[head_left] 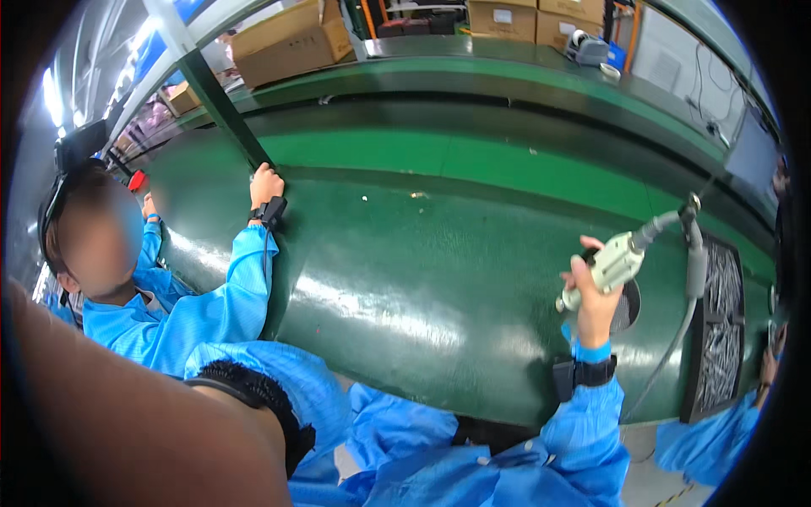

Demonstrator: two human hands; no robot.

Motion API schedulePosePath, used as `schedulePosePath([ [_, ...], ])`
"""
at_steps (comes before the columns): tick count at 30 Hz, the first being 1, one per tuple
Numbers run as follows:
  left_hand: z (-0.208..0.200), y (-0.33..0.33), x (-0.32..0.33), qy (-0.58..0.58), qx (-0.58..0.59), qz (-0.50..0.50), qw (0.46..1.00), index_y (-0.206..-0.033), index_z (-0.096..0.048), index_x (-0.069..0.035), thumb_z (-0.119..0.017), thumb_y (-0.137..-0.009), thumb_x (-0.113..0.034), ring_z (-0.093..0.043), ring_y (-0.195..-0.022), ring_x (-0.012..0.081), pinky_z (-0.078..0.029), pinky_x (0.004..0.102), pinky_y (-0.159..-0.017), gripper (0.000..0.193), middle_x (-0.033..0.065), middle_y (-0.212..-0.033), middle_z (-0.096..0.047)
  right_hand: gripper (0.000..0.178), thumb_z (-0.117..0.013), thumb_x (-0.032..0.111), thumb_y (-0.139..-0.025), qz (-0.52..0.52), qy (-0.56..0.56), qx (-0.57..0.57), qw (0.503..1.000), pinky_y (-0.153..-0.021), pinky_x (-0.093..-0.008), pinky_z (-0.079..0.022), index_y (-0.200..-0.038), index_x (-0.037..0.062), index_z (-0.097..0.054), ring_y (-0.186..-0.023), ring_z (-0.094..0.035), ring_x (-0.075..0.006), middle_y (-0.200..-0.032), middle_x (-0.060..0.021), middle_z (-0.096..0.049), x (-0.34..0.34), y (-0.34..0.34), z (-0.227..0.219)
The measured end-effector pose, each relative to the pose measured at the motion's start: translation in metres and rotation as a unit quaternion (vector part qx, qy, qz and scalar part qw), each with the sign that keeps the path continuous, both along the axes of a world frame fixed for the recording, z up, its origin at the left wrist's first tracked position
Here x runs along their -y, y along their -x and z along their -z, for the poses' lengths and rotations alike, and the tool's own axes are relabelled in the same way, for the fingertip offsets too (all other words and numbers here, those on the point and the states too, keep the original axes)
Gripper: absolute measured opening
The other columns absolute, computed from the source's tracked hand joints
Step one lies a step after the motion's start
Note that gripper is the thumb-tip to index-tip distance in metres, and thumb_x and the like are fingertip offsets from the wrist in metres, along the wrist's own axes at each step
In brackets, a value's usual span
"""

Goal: Assembling the internal components of an electronic device, including securing a battery and circuit board.

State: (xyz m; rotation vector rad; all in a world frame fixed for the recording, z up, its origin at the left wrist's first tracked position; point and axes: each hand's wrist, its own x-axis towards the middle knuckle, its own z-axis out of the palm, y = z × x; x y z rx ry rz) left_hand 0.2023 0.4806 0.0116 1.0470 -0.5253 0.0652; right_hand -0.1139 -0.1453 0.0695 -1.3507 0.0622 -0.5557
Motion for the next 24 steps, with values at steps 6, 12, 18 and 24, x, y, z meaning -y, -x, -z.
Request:
schedulePosePath([
  [6, -0.243, 0.302, 0.312, 0.216, 0.389, -0.255, 0.859, -0.094, -0.046, -0.012, -0.05, -0.084, -0.018, -0.057, -0.079, 0.0199, -0.047, 0.0348, -0.071, 0.012, 0.0054, -0.074, -0.056, 0.032, -0.065, 0.01, -0.083, 0.108, 0.046, 0.034, 0.992, -0.057, -0.0233, -0.048, -0.113, 0.0046, -0.054, -0.06, -0.049, -0.0049, -0.097, -0.001, -0.056, 0.055, -0.019, 0.018],
  [12, -0.253, 0.321, 0.409, 0.279, 0.523, -0.355, 0.723, -0.132, -0.042, -0.008, -0.046, -0.095, -0.02, -0.057, -0.092, 0.0214, -0.048, 0.0357, -0.079, 0.04, 0.0093, -0.094, -0.061, 0.034, -0.062, 0.011, -0.087, 0.041, 0.051, 0.001, 0.998, -0.059, -0.0219, -0.044, -0.119, 0.003, -0.051, -0.065, -0.047, -0.0038, -0.104, -0.0022, -0.056, 0.054, -0.018, 0.04],
  [18, -0.042, 0.181, 0.462, -0.056, 0.083, -0.171, 0.98, -0.071, -0.053, -0.005, -0.046, -0.098, -0.028, -0.052, -0.057, 0.0073, -0.043, 0.0222, -0.053, 0.037, 0.0019, -0.065, -0.058, 0.034, -0.059, 0.012, -0.09, -0.006, 0.03, 0.014, 0.999, -0.062, -0.0225, -0.04, -0.121, 0.0019, -0.053, -0.06, -0.041, -0.0027, -0.105, 0.0008, -0.06, 0.065, -0.029, 0.06],
  [24, 0.031, 0.201, 0.494, -0.204, 0.017, -0.196, 0.959, -0.068, -0.059, 0.0, -0.054, -0.091, -0.021, -0.06, -0.053, 0.0168, -0.047, 0.0319, -0.052, 0.032, 0.0082, -0.058, -0.061, 0.033, -0.06, 0.013, -0.09, -0.019, 0.037, -0.017, 0.999, -0.063, -0.0237, -0.04, -0.12, 0.0012, -0.053, -0.058, -0.04, -0.0036, -0.1, -0.0018, -0.061, 0.088, -0.04, 0.082],
])
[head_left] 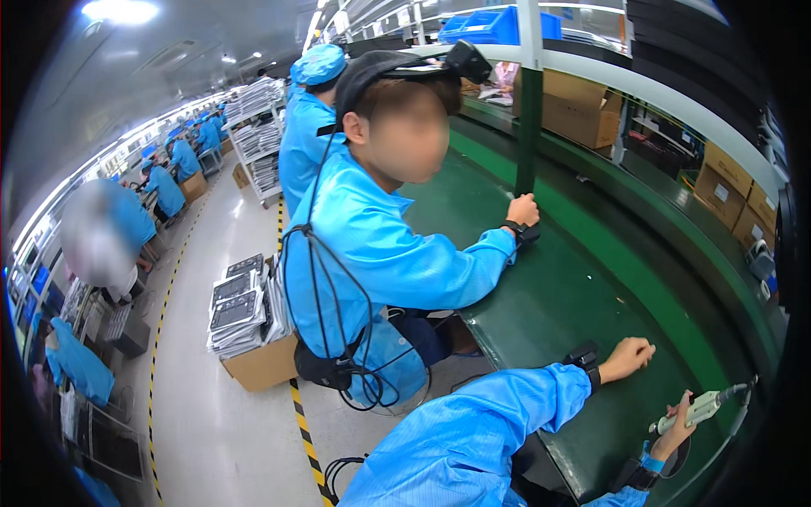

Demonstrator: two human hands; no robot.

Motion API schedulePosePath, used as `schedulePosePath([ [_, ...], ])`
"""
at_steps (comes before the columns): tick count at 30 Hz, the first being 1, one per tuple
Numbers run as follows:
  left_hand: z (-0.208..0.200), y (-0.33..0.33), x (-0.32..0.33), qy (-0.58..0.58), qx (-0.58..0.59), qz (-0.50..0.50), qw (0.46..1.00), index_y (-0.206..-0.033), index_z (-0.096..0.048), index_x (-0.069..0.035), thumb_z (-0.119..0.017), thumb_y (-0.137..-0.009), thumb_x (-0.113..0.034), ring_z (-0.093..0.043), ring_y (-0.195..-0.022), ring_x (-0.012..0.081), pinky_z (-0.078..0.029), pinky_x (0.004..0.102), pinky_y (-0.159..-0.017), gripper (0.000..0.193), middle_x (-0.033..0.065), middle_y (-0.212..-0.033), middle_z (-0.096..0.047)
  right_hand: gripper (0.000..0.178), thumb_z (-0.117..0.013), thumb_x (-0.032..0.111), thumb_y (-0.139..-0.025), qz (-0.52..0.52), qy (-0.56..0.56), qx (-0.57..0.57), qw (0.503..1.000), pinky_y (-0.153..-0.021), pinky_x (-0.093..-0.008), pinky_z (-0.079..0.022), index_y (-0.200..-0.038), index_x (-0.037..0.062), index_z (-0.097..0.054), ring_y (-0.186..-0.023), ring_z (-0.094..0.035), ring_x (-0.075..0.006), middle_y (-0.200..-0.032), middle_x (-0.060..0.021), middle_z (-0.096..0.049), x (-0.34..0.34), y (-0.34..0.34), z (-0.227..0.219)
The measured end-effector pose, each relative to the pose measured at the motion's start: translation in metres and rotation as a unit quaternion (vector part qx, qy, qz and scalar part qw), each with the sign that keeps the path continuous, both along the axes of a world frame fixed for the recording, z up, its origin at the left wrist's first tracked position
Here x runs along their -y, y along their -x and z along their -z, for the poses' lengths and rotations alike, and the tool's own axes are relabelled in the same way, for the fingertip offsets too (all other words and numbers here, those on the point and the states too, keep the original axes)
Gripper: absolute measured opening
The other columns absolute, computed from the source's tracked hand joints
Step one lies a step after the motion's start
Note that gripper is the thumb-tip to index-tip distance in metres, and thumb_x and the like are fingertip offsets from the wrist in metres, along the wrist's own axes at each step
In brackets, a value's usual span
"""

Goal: Assembling the internal components of an electronic device, including securing a battery and circuit board.

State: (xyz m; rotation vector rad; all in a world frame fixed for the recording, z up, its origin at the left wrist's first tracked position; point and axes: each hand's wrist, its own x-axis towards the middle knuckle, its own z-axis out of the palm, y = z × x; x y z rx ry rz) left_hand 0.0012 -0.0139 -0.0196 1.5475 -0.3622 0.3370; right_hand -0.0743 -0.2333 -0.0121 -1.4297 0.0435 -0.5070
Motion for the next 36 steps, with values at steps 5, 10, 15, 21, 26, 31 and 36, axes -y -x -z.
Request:
schedulePosePath([
  [5, -0.002, -0.002, 0.013, -0.062, 0.037, 0.08, 0.994, -0.078, -0.064, 0.0, -0.057, -0.088, -0.018, -0.063, -0.061, 0.0165, -0.05, 0.0302, -0.059, 0.022, 0.0088, -0.066, -0.065, 0.039, -0.061, 0.011, -0.087, 0.073, 0.002, 0.049, 0.996, -0.064, -0.0218, -0.042, -0.124, 0.003, -0.051, -0.068, -0.05, -0.005, -0.106, -0.0039, -0.061, -0.008, 0.016, -0.021],
  [10, -0.014, -0.002, -0.01, -0.327, 0.072, 0.014, 0.942, -0.083, -0.068, -0.004, -0.057, -0.088, -0.028, -0.066, -0.072, 0.0275, -0.051, 0.0357, -0.063, 0.026, 0.0139, -0.08, -0.067, 0.025, -0.07, 0.014, -0.08, 0.002, -0.011, 0.007, 1.0, -0.056, -0.0236, -0.046, -0.103, 0.0033, -0.066, -0.063, -0.056, -0.0072, -0.082, -0.002, -0.066, -0.064, 0.028, -0.066],
  [15, -0.025, -0.008, 0.024, -0.231, 0.007, 0.122, 0.965, -0.076, -0.066, 0.001, -0.057, -0.09, -0.024, -0.055, -0.063, 0.0108, -0.045, 0.0289, -0.059, 0.03, 0.0074, -0.066, -0.064, 0.028, -0.075, 0.014, -0.077, 0.015, 0.014, 0.098, 0.995, -0.071, -0.026, -0.05, -0.102, 0.0046, -0.067, -0.079, -0.059, -0.0074, -0.088, -0.0013, -0.066, -0.049, 0.027, -0.06],
  [21, -0.008, -0.024, 0.035, -0.181, 0.073, 0.172, 0.966, -0.075, -0.061, 0.004, -0.056, -0.092, -0.014, -0.047, -0.058, 0.0064, -0.038, 0.0241, -0.051, 0.025, 0.0009, -0.061, -0.055, 0.047, -0.072, 0.018, -0.082, -0.058, -0.041, 0.07, 0.995, -0.089, -0.0266, -0.044, -0.122, 0.0028, -0.052, -0.102, -0.055, -0.0105, -0.11, -0.0032, -0.06, -0.049, 0.033, -0.051],
  [26, -0.014, -0.024, 0.02, -0.142, -0.038, 0.179, 0.973, -0.073, -0.058, 0.0, -0.054, -0.094, -0.019, -0.038, -0.053, 0.0028, -0.029, 0.0206, -0.048, 0.029, -0.0027, -0.06, -0.048, 0.051, -0.072, 0.026, -0.083, -0.06, -0.032, -0.012, 0.998, -0.085, -0.0267, -0.045, -0.122, 0.0018, -0.051, -0.1, -0.056, -0.0104, -0.11, -0.0035, -0.06, -0.052, 0.055, -0.087],
  [31, -0.015, -0.025, 0.023, -0.107, 0.035, 0.098, 0.989, -0.068, -0.046, -0.002, -0.051, -0.096, -0.02, -0.031, -0.06, 0.0052, -0.026, 0.0232, -0.052, 0.034, -0.0034, -0.063, -0.039, 0.06, -0.073, 0.031, -0.081, -0.023, -0.006, -0.02, 1.0, -0.085, -0.027, -0.045, -0.126, 0.0013, -0.047, -0.099, -0.056, -0.0113, -0.11, -0.0046, -0.06, -0.055, 0.041, -0.068],
  [36, -0.023, -0.018, 0.025, -0.085, 0.033, 0.043, 0.995, -0.066, -0.026, -0.006, -0.047, -0.098, -0.018, -0.022, -0.061, 0.007, -0.022, 0.0274, -0.051, 0.041, -0.0041, -0.065, -0.023, 0.063, -0.069, 0.043, -0.08, 0.002, 0.063, 0.004, 0.998, -0.087, -0.0372, -0.044, -0.126, 0.0027, -0.051, -0.098, -0.059, -0.0299, -0.107, -0.0179, -0.063, -0.053, 0.038, -0.059],
])
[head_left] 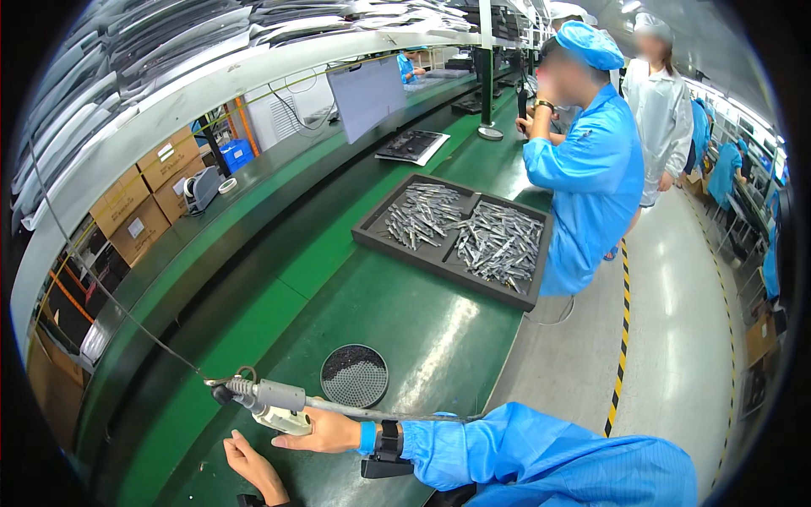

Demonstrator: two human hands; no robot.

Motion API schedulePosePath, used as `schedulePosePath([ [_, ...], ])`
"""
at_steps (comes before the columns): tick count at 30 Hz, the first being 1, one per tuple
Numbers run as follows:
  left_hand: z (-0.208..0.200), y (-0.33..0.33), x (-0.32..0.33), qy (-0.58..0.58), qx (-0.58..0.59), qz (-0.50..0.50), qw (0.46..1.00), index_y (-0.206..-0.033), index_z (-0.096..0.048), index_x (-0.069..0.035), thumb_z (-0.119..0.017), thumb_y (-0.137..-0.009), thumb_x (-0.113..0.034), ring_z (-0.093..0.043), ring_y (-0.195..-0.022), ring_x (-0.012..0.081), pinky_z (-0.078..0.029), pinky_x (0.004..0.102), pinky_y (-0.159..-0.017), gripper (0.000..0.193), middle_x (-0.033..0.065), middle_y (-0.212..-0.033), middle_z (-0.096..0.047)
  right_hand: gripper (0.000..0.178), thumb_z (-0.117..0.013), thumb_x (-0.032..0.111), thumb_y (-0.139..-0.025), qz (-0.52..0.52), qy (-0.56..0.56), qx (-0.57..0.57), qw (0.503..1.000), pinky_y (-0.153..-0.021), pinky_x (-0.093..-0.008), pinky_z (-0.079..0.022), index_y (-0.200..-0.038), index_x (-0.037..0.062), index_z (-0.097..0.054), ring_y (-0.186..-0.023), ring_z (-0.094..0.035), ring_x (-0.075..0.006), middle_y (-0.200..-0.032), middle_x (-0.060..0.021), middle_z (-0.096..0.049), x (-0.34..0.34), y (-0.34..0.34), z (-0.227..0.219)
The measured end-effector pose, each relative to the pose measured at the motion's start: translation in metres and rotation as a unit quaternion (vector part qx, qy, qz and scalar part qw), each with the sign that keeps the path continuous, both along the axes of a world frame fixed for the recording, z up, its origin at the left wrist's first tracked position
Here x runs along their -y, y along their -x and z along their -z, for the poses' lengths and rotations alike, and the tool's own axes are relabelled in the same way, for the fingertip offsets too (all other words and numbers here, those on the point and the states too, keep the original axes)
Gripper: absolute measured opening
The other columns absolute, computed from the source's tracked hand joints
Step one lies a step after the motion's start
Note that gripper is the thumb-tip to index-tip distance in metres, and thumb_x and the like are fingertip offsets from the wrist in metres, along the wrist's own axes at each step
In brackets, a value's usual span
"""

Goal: Assembling the internal components of an electronic device, including securing a battery and circuit board.

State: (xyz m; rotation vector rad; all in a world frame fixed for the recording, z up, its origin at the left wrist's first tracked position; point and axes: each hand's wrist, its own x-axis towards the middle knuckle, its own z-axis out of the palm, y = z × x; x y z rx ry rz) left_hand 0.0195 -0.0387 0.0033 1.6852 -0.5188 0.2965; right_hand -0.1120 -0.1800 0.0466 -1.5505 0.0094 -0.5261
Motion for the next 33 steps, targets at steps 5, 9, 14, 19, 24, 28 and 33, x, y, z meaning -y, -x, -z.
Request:
schedulePosePath([
  [5, 0.001, 0.0, -0.005, -0.009, -0.01, -0.013, 1.0, -0.063, -0.025, -0.008, -0.047, -0.098, -0.018, -0.023, -0.059, 0.0052, -0.019, 0.0268, -0.049, 0.042, -0.006, -0.061, -0.024, 0.059, -0.07, 0.035, -0.082, -0.01, 0.002, -0.016, 1.0, -0.086, -0.0331, -0.045, -0.126, 0.0022, -0.049, -0.099, -0.057, -0.0213, -0.109, -0.0118, -0.061, 0.0, -0.001, 0.0],
  [9, -0.001, 0.004, -0.004, -0.019, -0.039, 0.011, 0.999, -0.06, -0.025, -0.009, -0.049, -0.097, -0.018, -0.022, -0.056, 0.0041, -0.017, 0.0266, -0.047, 0.045, -0.0073, -0.057, -0.025, 0.057, -0.071, 0.029, -0.083, -0.022, -0.033, -0.006, 0.999, -0.088, -0.0285, -0.044, -0.127, 0.0025, -0.046, -0.102, -0.054, -0.0125, -0.113, -0.0052, -0.058, -0.001, -0.007, 0.009],
  [14, 0.0, 0.004, -0.004, -0.019, -0.018, 0.025, 0.999, -0.058, -0.026, -0.011, -0.05, -0.096, -0.017, -0.021, -0.053, 0.0025, -0.014, 0.0257, -0.046, 0.046, -0.0085, -0.056, -0.026, 0.054, -0.071, 0.028, -0.083, -0.01, -0.049, 0.006, 0.999, -0.085, -0.0288, -0.045, -0.125, 0.002, -0.049, -0.099, -0.056, -0.014, -0.111, -0.0079, -0.061, 0.0, -0.002, 0.005],
  [19, 0.006, -0.002, -0.011, -0.007, -0.027, 0.023, 0.999, -0.057, -0.025, -0.009, -0.05, -0.096, -0.017, -0.02, -0.054, 0.0036, -0.014, 0.0276, -0.047, 0.047, -0.0076, -0.055, -0.024, 0.05, -0.073, 0.031, -0.079, 0.035, 0.035, 0.045, 0.998, -0.072, -0.0309, -0.048, -0.115, 0.0004, -0.057, -0.081, -0.062, -0.0199, -0.088, -0.0138, -0.066, -0.006, -0.008, 0.007],
  [24, 0.002, 0.0, -0.009, -0.01, -0.035, 0.045, 0.998, -0.057, -0.024, -0.01, -0.05, -0.097, -0.017, -0.021, -0.053, 0.003, -0.015, 0.0261, -0.047, 0.048, -0.0074, -0.054, -0.026, 0.044, -0.07, 0.035, -0.079, 0.05, 0.034, 0.089, 0.994, -0.063, -0.0348, -0.046, -0.106, 0.0016, -0.059, -0.069, -0.061, -0.0272, -0.078, -0.0134, -0.064, 0.003, -0.002, -0.003],
  [28, 0.01, -0.009, -0.013, 0.027, -0.074, 0.107, 0.991, -0.061, -0.038, -0.009, -0.049, -0.098, -0.019, -0.029, -0.056, 0.0016, -0.02, 0.0215, -0.049, 0.04, -0.0071, -0.061, -0.037, 0.039, -0.069, 0.04, -0.076, 0.076, 0.054, 0.082, 0.992, -0.055, -0.0406, -0.043, -0.083, 0.0031, -0.058, -0.06, -0.058, -0.0339, -0.064, -0.0143, -0.06, 0.004, -0.005, 0.0],
  [33, 0.0, 0.0, -0.014, -0.018, -0.065, 0.045, 0.997, -0.067, -0.045, -0.006, -0.048, -0.097, -0.024, -0.031, -0.057, 0.0028, -0.02, 0.0222, -0.049, 0.035, -0.0067, -0.064, -0.037, 0.038, -0.072, 0.039, -0.071, 0.089, 0.031, 0.089, 0.992, -0.054, -0.0424, -0.044, -0.079, 0.0036, -0.06, -0.059, -0.06, -0.0347, -0.062, -0.015, -0.06, 0.005, -0.002, -0.001],
])
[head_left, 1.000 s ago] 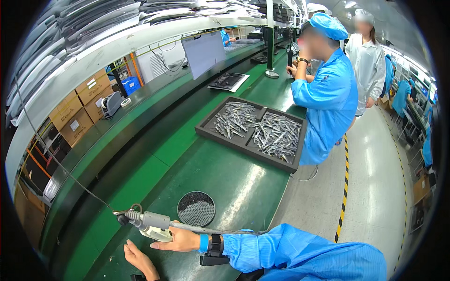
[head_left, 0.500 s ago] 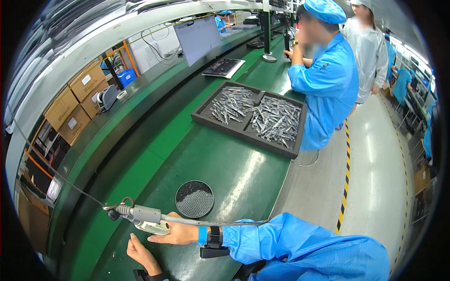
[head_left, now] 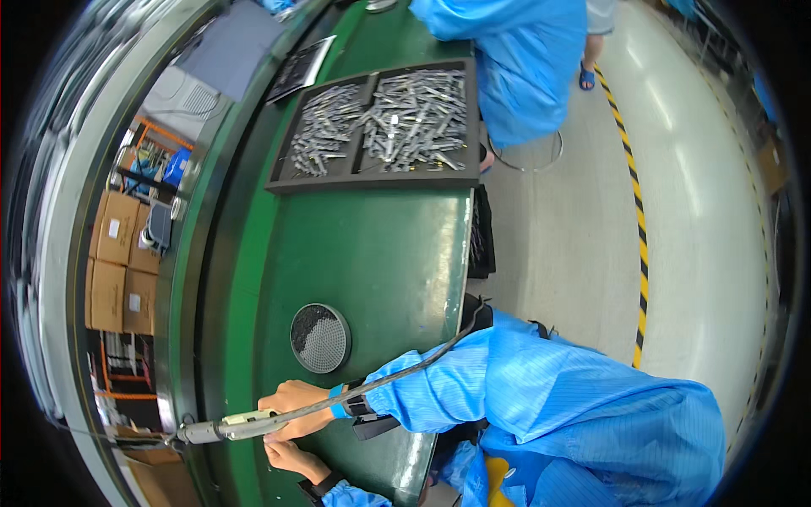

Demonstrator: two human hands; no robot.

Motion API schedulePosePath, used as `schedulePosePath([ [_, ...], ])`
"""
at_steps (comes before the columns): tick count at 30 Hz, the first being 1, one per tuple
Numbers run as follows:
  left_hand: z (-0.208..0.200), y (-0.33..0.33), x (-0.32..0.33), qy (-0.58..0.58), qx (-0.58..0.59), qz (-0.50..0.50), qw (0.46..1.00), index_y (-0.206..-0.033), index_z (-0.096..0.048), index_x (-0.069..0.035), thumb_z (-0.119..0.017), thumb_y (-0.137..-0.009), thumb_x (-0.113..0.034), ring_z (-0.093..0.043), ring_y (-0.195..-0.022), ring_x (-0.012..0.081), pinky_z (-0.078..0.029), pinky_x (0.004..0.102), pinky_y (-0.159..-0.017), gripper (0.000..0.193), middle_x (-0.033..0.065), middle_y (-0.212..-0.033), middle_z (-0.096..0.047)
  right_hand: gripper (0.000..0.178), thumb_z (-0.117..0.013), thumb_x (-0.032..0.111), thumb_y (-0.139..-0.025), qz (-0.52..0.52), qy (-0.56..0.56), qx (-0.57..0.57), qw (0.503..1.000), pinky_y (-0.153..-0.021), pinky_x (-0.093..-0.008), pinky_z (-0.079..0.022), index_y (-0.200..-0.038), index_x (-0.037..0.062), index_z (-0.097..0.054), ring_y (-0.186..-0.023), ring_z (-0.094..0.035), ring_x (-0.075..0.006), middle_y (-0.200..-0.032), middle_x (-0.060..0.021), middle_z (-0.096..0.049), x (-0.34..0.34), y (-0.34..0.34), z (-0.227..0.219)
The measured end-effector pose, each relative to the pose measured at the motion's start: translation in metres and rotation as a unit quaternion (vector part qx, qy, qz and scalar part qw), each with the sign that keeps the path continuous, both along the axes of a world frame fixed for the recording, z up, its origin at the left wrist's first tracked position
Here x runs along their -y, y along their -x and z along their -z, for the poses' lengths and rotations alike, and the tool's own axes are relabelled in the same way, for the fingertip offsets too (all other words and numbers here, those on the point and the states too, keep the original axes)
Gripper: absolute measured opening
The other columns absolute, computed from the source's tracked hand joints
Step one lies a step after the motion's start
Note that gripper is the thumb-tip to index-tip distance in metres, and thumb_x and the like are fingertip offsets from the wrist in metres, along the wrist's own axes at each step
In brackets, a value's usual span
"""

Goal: Assembling the internal components of an electronic device, including securing a battery and circuit board.

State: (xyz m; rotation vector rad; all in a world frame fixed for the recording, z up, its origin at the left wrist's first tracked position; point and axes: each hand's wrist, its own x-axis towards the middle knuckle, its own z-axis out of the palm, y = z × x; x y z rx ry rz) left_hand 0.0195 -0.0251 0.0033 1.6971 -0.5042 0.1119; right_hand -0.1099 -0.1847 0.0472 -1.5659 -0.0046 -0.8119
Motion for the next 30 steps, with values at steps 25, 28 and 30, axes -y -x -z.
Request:
schedulePosePath([
  [25, -0.03, 0.151, 0.03, -0.097, 0.032, -0.038, 0.994, -0.062, -0.044, 0.004, -0.054, -0.093, -0.021, -0.03, -0.053, 0.0121, -0.027, 0.031, -0.049, 0.041, 0.0007, -0.055, -0.038, 0.032, -0.066, 0.031, -0.077, -0.045, 0.004, -0.022, 0.999, -0.061, -0.0408, -0.047, -0.087, 0.002, -0.06, -0.064, -0.061, -0.0332, -0.067, -0.0138, -0.062, 0.008, 0.002, -0.012],
  [28, -0.032, 0.126, 0.028, -0.095, 0.009, -0.012, 0.995, -0.064, -0.048, 0.005, -0.055, -0.093, -0.021, -0.034, -0.057, 0.011, -0.029, 0.0298, -0.05, 0.039, 0.0, -0.059, -0.044, 0.044, -0.063, 0.035, -0.078, -0.109, 0.022, -0.123, 0.986, -0.076, -0.0429, -0.048, -0.108, 0.0035, -0.06, -0.085, -0.062, -0.036, -0.088, -0.0189, -0.065, 0.018, 0.008, -0.021],
  [30, -0.038, 0.103, 0.032, -0.046, 0.015, 0.022, 0.999, -0.074, -0.054, 0.007, -0.052, -0.093, -0.019, -0.044, -0.063, 0.0117, -0.038, 0.0278, -0.055, 0.032, 0.0022, -0.07, -0.054, 0.042, -0.063, 0.035, -0.078, -0.066, 0.039, -0.066, 0.995, -0.073, -0.0435, -0.048, -0.104, 0.0026, -0.062, -0.079, -0.062, -0.0367, -0.084, -0.019, -0.065, 0.011, 0.001, -0.007],
])
